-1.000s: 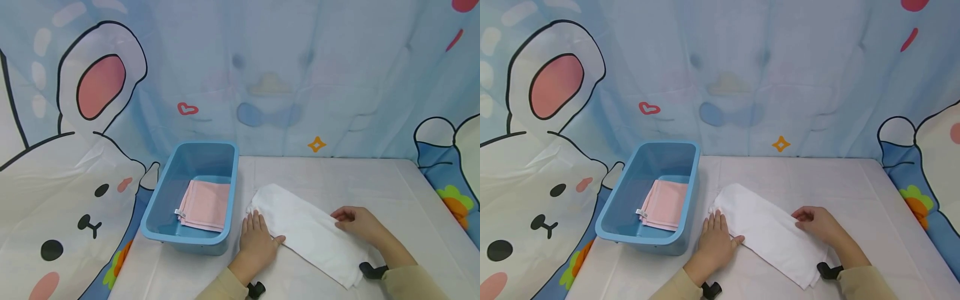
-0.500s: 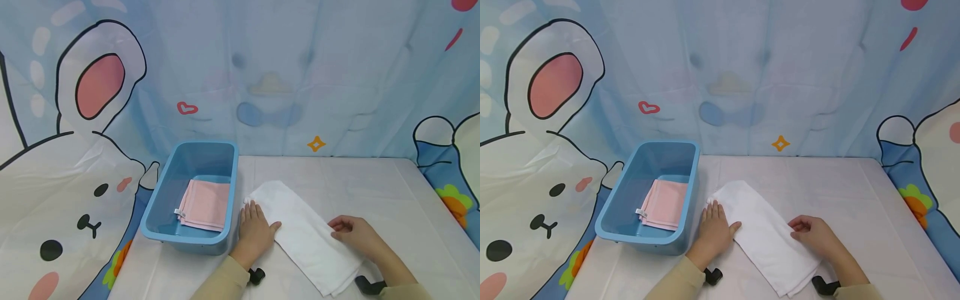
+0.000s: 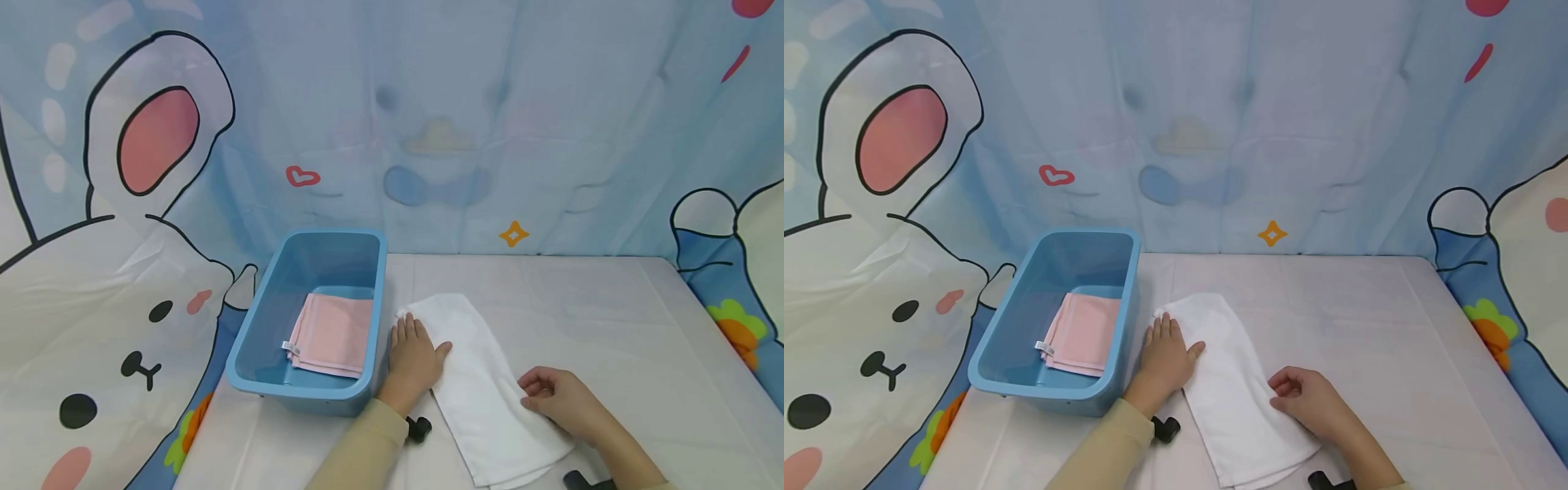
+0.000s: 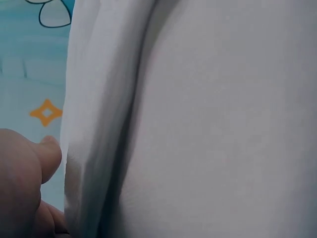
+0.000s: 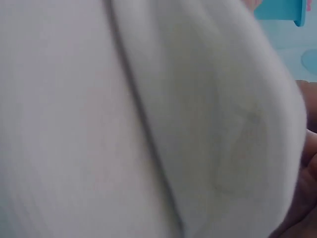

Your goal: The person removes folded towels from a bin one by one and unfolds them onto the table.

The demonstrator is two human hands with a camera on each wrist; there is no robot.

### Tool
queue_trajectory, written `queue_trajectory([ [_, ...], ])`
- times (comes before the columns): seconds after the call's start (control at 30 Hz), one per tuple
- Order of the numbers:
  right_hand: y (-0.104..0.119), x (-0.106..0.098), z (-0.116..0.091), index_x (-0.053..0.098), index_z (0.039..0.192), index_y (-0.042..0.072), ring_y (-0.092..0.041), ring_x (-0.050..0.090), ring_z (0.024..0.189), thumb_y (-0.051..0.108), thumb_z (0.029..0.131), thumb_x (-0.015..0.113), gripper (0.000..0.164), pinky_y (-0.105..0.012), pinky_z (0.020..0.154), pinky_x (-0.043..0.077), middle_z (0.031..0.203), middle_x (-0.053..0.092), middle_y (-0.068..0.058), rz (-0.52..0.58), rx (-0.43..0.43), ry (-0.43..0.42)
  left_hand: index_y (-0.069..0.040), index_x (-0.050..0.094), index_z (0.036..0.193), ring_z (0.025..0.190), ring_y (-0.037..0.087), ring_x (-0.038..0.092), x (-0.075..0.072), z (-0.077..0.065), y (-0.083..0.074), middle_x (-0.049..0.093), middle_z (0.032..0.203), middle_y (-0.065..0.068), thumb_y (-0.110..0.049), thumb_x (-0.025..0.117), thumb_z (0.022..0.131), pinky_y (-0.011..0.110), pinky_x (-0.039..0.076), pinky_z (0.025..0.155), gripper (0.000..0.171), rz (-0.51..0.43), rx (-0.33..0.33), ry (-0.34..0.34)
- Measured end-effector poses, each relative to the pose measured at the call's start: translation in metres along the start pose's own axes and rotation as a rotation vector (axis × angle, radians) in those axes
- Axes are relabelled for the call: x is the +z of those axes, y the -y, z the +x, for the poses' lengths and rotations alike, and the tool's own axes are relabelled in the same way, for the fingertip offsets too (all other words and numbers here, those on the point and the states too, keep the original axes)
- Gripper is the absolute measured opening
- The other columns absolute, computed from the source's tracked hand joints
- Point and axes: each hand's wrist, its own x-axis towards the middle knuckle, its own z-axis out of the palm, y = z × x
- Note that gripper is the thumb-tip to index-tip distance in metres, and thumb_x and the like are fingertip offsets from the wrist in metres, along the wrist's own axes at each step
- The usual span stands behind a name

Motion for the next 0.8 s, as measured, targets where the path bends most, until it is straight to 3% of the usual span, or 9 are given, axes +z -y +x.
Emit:
queue_trajectory([
  [0.2,0.006,0.015,-0.004,0.071,0.119,0.002,-0.019,0.066,0.087,0.013,0.093,0.083,0.031,-0.028,0.072,0.057,0.099,0.070,-0.006,0.058,0.031,0.006,0.004,0.029,0.167,0.168,0.039,0.020,-0.004,0.009,0.003,0.024,0.178,0.023,-0.064,0.039,0.111,0.051,0.019,0.136,0.089,-0.036,0.014,0.012],
  [0.57,0.018,0.037,-0.016,0.066,0.117,-0.001,-0.015,0.062,0.079,0.010,0.091,0.084,0.033,-0.026,0.068,0.056,0.097,0.064,-0.008,0.150,-0.014,0.080,0.001,0.028,0.169,0.169,0.039,0.014,-0.005,0.016,0.010,0.020,0.180,0.020,-0.053,0.044,0.113,0.054,0.017,0.136,0.079,-0.133,0.051,0.019],
  [0.8,0.017,0.032,-0.014,0.068,0.115,0.002,-0.018,0.063,0.084,0.009,0.091,0.085,0.030,-0.027,0.070,0.055,0.096,0.066,-0.006,0.080,0.028,0.010,-0.004,0.024,0.171,0.169,0.040,0.010,-0.003,0.010,0.009,0.013,0.181,0.018,-0.049,0.041,0.115,0.061,0.017,0.135,0.074,-0.134,0.057,0.020],
])
